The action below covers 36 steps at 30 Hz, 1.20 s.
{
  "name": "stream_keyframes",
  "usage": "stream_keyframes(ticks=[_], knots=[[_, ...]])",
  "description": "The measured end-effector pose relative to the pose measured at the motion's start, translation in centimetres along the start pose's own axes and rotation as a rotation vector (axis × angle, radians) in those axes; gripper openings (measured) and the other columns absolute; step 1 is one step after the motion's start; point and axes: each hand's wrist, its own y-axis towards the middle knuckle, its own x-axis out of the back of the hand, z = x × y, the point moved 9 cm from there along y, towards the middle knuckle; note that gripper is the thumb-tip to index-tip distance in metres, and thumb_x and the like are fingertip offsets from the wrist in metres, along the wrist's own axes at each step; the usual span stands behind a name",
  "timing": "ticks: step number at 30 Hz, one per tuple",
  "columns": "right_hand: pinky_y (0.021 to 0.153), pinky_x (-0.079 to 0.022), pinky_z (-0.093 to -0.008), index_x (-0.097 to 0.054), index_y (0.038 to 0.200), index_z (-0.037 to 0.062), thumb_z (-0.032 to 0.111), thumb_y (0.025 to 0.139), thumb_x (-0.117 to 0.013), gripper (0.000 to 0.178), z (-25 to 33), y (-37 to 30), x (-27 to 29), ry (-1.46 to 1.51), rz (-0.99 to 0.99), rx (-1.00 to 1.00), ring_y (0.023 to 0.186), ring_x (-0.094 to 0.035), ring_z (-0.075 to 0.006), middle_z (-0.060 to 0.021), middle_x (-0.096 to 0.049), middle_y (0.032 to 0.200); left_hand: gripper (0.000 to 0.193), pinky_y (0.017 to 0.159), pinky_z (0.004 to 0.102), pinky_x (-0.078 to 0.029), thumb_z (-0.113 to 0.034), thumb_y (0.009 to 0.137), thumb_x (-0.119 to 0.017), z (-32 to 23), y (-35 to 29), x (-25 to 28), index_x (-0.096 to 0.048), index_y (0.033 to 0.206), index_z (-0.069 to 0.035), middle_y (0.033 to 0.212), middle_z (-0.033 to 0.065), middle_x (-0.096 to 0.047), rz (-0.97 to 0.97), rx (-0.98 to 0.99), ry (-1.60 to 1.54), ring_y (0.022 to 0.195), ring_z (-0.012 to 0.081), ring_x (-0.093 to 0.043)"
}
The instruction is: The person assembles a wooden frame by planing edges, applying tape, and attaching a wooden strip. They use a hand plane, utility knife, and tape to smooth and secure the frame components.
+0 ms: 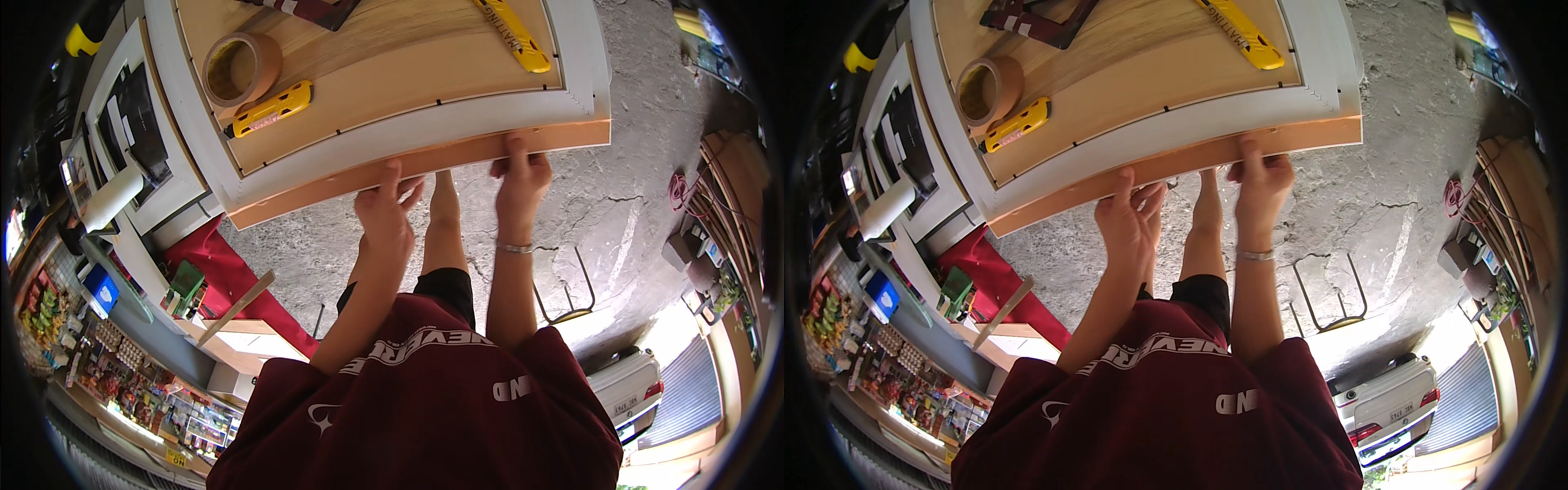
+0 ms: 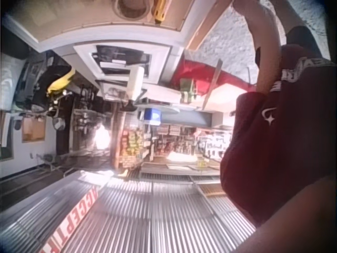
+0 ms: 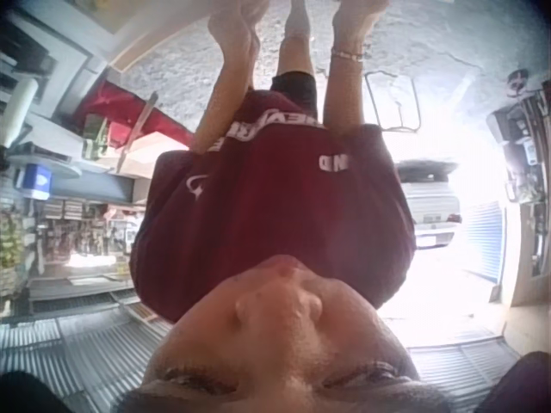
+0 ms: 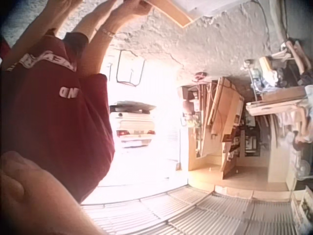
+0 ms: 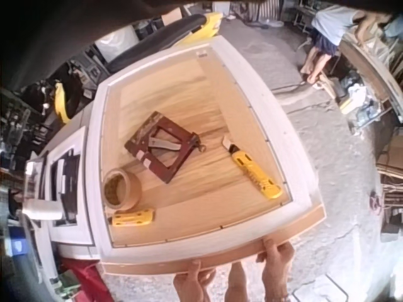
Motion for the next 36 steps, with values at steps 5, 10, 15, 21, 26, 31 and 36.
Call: stream_keyframes(ticks=[5,10,15,21,26,31,36], knots=[[0.046,-0.038,-0.0247,-0.067,0.090,-0.0020,0.023,0.094,-0.075,0.026,0.8,3.3,3.2,-0.007,0.011,0.058,0.048,-0.050,-0.0100,-0.0035,-0.062,0.068,0.037,0.078,0.0365,-0.066,-0.023,0.091,-0.080,-4.4,1.1,5.1,-0.061,0.118,-0.005,0.097,0.0077,-0.072,-0.055,-0.108,0.061,0.083,0.0216,-0.074],[0.041,-0.033,-0.0242,-0.065,0.086,0.0001,0.021,0.095,-0.073,0.024,1.1,3.4,3.6,0.017,-0.027,0.059,0.046,-0.046,-0.0082,-0.0021,-0.059,0.067,0.033,0.079,0.0356,-0.065,-0.026,0.092,-0.079,-6.9,1.8,8.4,-0.061,0.111,-0.006,0.094,0.0069,-0.074,-0.075,-0.174,0.131,0.082,0.0190,-0.075],[0.042,-0.031,-0.0242,-0.063,0.089,0.0023,0.022,0.097,-0.071,0.023,0.8,2.8,2.6,0.098,-0.025,0.079,0.047,-0.043,-0.0072,0.0000,-0.055,0.067,0.038,0.074,0.0366,-0.066,-0.034,0.096,-0.074,-6.6,2.2,8.6,-0.060,0.109,-0.001,0.090,0.0148,-0.075,-0.080,-0.197,0.122,0.080,0.0227,-0.077],[0.045,-0.032,-0.0242,-0.063,0.098,0.0037,0.024,0.099,-0.071,0.022,0.2,0.8,0.7,0.096,-0.036,0.079,0.050,-0.044,-0.0069,0.0010,-0.055,0.069,0.045,0.075,0.0407,-0.067,-0.037,0.098,-0.070,-5.3,2.4,8.7,-0.058,0.115,0.002,0.098,0.0160,-0.071,-0.079,-0.144,0.018,0.085,0.0256,-0.075],[0.046,-0.034,-0.0245,-0.064,0.101,0.0032,0.025,0.099,-0.071,0.023,-2.3,-2.9,-2.5,0.012,0.036,0.014,0.052,-0.047,-0.0068,-0.0009,-0.060,0.072,0.054,0.073,0.0384,-0.067,-0.036,0.094,-0.074,-10.5,3.0,14.6,-0.050,0.125,0.001,0.113,0.0144,-0.059,-0.223,-0.223,0.068,0.090,0.0245,-0.068],[0.048,-0.041,-0.0235,-0.065,0.094,0.0009,0.020,0.095,-0.074,0.021,-5.5,-8.2,-8.6,-0.006,0.143,-0.066,0.055,-0.053,-0.0072,-0.0012,-0.062,0.068,0.072,0.080,0.0333,-0.059,-0.036,0.086,-0.084,-16.0,3.5,19.3,-0.043,0.131,0.003,0.119,0.0144,-0.054,-0.331,-0.449,0.430,0.098,0.0223,-0.062],[0.046,-0.043,-0.0240,-0.066,0.095,-0.0024,0.020,0.093,-0.075,0.025,-9.8,-12.7,-14.7,0.000,0.306,-0.227,0.052,-0.055,-0.0091,-0.0022,-0.061,0.064,0.086,0.098,0.0344,-0.043,-0.039,0.078,-0.090,-18.0,4.6,20.1,-0.039,0.134,0.002,0.122,0.0145,-0.050,-0.298,-0.492,0.839,0.109,0.0225,-0.053]])
